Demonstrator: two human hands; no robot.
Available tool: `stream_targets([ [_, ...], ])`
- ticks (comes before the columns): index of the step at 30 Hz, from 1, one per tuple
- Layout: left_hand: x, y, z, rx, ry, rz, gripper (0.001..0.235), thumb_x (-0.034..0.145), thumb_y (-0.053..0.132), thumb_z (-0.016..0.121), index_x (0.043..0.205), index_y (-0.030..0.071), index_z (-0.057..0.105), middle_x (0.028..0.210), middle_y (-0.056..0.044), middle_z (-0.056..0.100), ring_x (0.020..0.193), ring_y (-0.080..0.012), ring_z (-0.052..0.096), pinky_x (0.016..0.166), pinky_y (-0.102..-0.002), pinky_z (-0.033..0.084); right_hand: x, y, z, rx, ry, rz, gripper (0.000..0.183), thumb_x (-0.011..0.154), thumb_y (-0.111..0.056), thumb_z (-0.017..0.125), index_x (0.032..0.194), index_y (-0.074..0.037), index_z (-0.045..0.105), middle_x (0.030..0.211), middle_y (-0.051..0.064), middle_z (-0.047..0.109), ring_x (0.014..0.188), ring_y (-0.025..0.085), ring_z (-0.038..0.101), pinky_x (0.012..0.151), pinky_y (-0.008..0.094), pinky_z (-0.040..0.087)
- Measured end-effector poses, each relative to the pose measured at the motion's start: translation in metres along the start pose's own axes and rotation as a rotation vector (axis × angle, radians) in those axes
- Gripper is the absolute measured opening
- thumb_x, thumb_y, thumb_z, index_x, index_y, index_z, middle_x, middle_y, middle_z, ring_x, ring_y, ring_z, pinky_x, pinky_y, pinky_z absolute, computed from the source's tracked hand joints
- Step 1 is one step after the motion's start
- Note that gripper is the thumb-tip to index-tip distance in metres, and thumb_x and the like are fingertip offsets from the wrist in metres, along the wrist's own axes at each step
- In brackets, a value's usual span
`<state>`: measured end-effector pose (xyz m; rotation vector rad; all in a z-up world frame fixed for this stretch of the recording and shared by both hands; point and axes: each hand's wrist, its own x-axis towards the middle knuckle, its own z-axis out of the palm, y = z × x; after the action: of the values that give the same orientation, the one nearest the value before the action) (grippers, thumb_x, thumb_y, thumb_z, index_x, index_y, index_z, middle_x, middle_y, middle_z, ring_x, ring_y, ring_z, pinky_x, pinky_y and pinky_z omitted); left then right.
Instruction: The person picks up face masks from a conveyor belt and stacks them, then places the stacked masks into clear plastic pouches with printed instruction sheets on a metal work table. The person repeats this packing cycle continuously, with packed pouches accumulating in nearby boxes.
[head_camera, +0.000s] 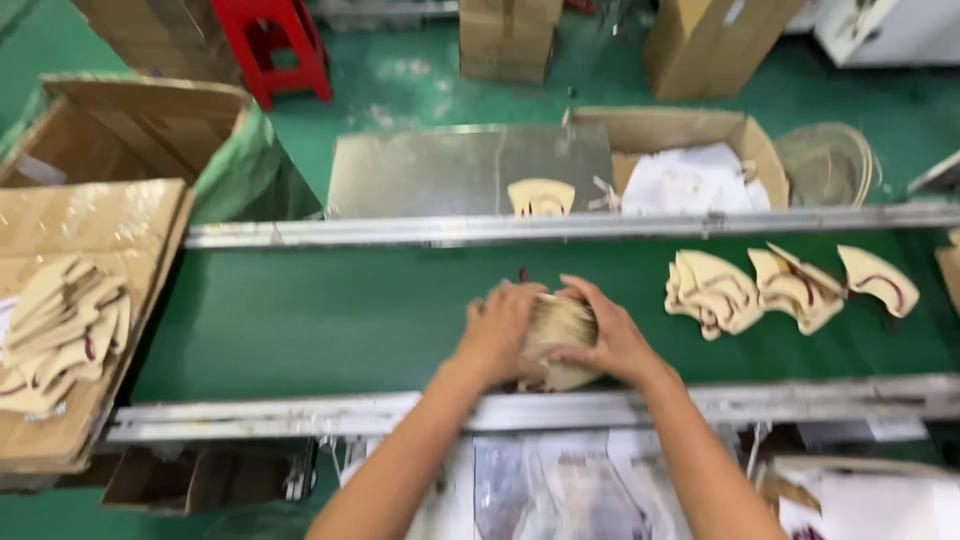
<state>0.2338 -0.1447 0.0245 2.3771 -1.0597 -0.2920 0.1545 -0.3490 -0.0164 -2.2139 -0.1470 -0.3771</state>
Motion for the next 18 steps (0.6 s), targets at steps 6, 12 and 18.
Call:
stream_targets([
  [6,0.004,-0.08,0.093,-0.122,0.33,0.179,0.111,0.065,0.032,0.083,0.163,0.014,0.034,0.163,-0.013,0.042,0.152,-0.0343,0.037,0.118,-0.06,0.04,0.005,-0.009,0.056,0.155,0.007,0.021,0.085,0.068,-0.031,0.091,0.142,-0.012,0.054,0.126,0.015,0.071,0.115,0.029,0.072,0.101,0.038,0.054],
  [12,-0.023,-0.049,0.016,0.227,0.287,0.117,0.122,0.044,0.038,0.095,0.146,0.006,0.037,0.148,-0.013,0.047,0.144,-0.0375,0.037,0.108,-0.07,0.028,0.021,-0.023,0.069,-0.058,0.013,-0.019,0.089,0.059,-0.041,0.093,0.132,-0.007,0.054,0.12,0.016,0.067,0.109,0.034,0.066,0.092,0.042,0.053],
  [18,-0.026,-0.073,0.03,0.083,0.091,-0.019,0.073,0.08,0.033,0.082,0.144,0.019,0.049,0.135,-0.004,0.06,0.125,-0.031,0.058,0.099,-0.046,0.052,0.032,-0.042,0.067,-0.176,-0.088,-0.048,0.059,0.082,-0.04,0.081,0.123,-0.003,0.06,0.114,0.016,0.065,0.108,0.036,0.062,0.092,0.042,0.051],
])
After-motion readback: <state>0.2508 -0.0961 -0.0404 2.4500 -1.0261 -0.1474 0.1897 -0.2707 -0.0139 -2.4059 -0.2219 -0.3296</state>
